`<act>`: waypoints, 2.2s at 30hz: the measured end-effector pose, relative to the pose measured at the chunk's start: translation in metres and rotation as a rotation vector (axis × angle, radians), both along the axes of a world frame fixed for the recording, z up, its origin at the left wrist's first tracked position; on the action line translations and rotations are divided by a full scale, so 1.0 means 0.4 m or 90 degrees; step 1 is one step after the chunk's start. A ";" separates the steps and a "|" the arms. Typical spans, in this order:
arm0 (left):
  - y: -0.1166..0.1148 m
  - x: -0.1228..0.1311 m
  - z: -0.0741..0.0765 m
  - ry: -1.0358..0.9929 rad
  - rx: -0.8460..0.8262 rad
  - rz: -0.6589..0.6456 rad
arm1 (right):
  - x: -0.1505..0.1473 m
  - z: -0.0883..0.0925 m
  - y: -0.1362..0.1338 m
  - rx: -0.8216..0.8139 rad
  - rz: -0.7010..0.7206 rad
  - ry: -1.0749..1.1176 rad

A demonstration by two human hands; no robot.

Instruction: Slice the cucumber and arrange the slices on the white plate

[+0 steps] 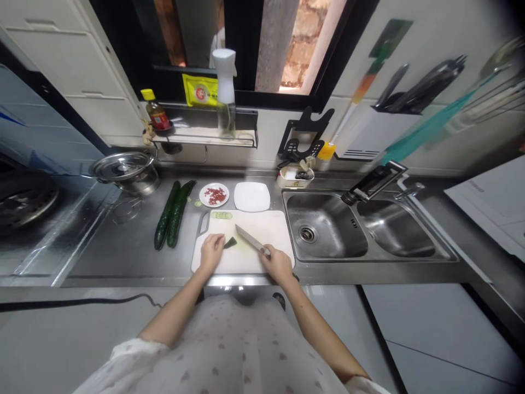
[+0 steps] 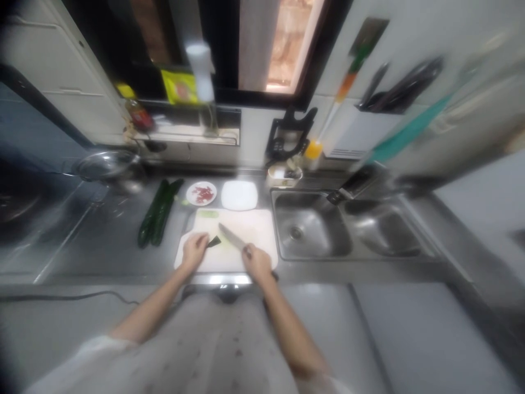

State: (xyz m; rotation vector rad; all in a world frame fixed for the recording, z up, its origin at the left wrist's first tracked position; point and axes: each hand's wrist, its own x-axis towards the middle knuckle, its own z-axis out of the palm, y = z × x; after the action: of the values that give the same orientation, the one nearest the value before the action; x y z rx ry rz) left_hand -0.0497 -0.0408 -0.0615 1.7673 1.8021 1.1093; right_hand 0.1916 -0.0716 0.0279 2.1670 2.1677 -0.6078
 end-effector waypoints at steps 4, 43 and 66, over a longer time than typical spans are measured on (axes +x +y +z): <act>-0.015 0.021 0.001 -0.009 0.010 -0.007 | -0.013 0.005 0.000 -0.017 0.011 0.003; -0.015 0.031 -0.043 0.066 0.074 -0.143 | -0.125 0.033 0.012 -0.075 0.144 -0.030; -0.012 0.032 -0.046 0.069 0.091 -0.152 | -0.137 0.027 0.029 -0.066 0.166 -0.038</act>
State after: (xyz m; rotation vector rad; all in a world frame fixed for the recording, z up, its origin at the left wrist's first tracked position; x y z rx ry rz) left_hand -0.0368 -0.0457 -0.0800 2.0993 1.5517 1.0864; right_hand 0.1368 -0.0601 0.0389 1.7878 2.2788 -0.6144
